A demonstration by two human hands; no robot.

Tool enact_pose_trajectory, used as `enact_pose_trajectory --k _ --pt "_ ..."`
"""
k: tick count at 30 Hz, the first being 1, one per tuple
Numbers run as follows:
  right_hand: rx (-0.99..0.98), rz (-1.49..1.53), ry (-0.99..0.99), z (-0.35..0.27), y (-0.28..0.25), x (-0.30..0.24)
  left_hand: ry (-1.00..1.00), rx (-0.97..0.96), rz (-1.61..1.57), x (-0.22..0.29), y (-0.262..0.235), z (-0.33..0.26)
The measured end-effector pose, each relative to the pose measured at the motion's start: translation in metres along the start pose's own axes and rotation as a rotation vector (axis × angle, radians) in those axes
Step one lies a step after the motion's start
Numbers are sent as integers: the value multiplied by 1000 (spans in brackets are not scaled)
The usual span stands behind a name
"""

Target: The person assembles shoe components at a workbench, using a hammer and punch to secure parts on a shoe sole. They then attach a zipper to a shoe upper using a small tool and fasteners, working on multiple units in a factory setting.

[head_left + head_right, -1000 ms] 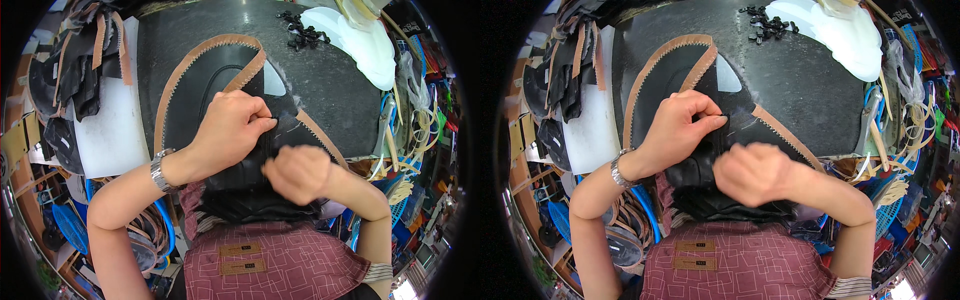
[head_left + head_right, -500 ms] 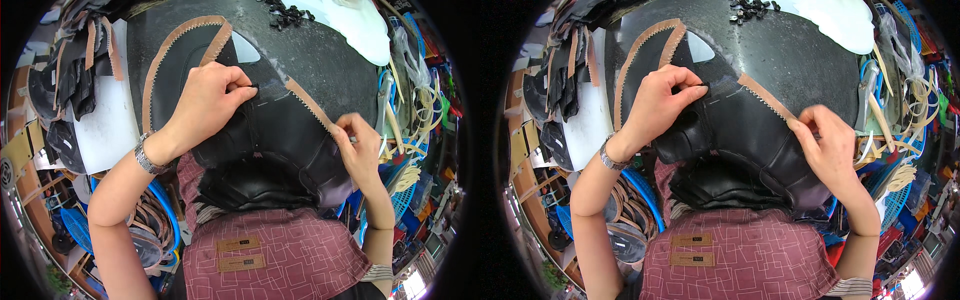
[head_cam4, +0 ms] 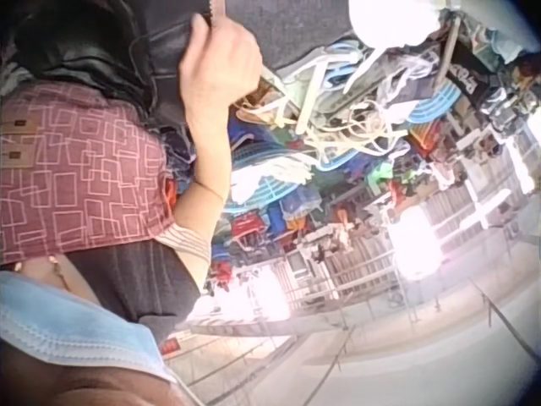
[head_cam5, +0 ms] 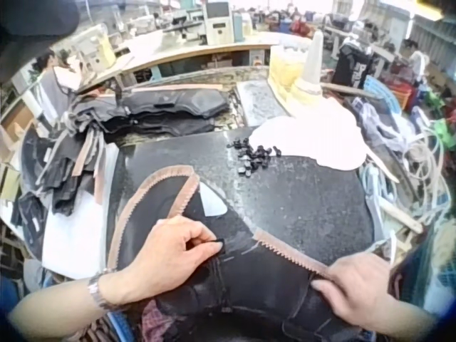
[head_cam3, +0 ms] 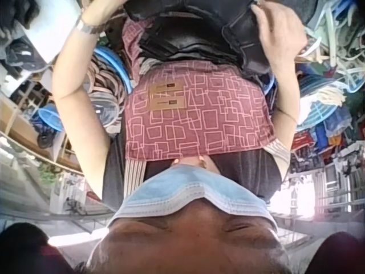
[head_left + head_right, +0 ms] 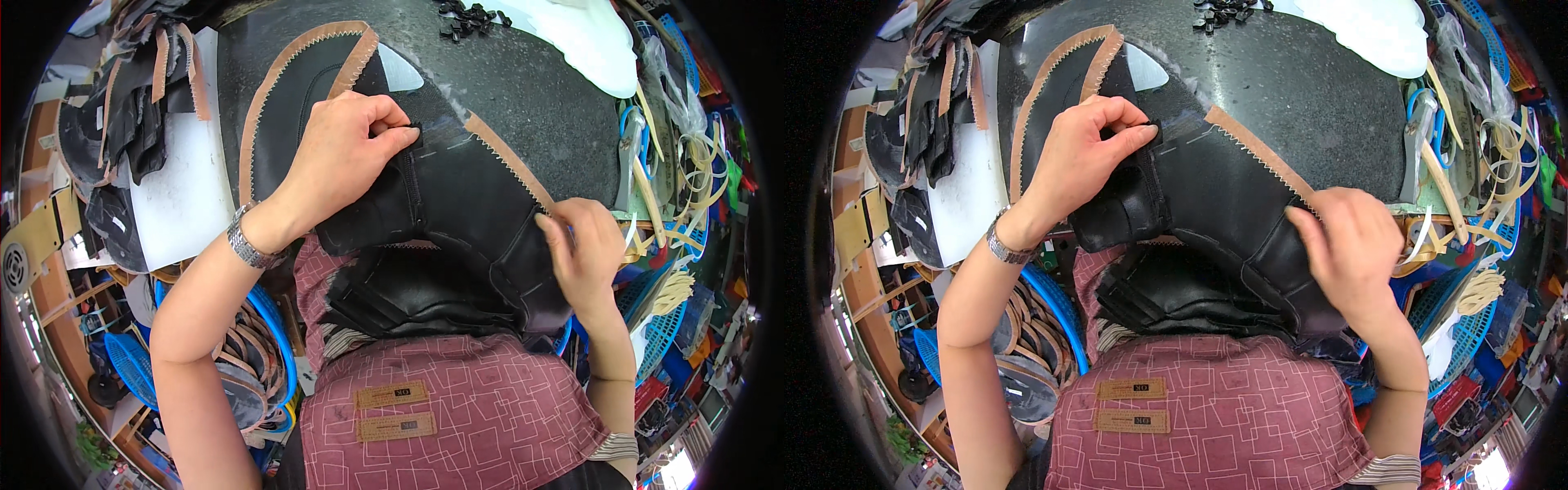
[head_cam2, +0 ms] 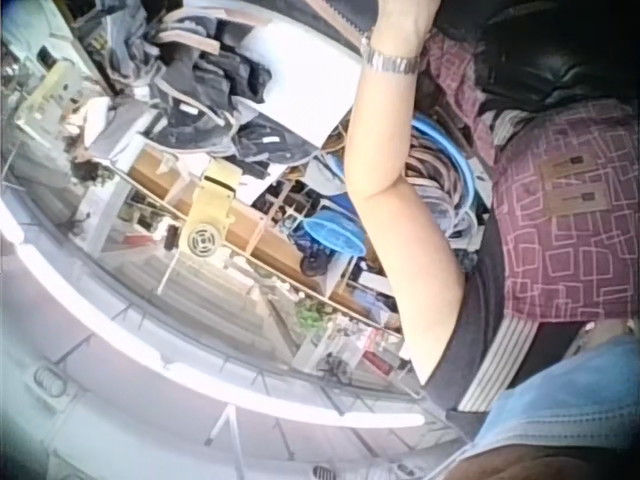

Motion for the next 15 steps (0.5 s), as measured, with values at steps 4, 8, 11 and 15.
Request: enact_pose_trajectory --k 4,8,11,15 --pt "-63 379 -270 37 20 -51 -9 -1 -31 -2 1 1" --pt "-20 135 -377 47 47 -76 -16 26 -92 -4 0 -2" --pt "-35 251 -334 37 55 -73 -103 -30 -193 -2 -1 -1" --pt "-177 226 -226 49 49 -75 -127 -42 -206 -6 -1 -1"
Point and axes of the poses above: each hand's wrist, its own z-axis towards the middle knuckle, its own y-axis out of the palm, x = y × z, the point moved 4 cm from there along z, towards the middle knuckle, and after that the axes turned 8 degrees about -z, right-handed, at the moved point
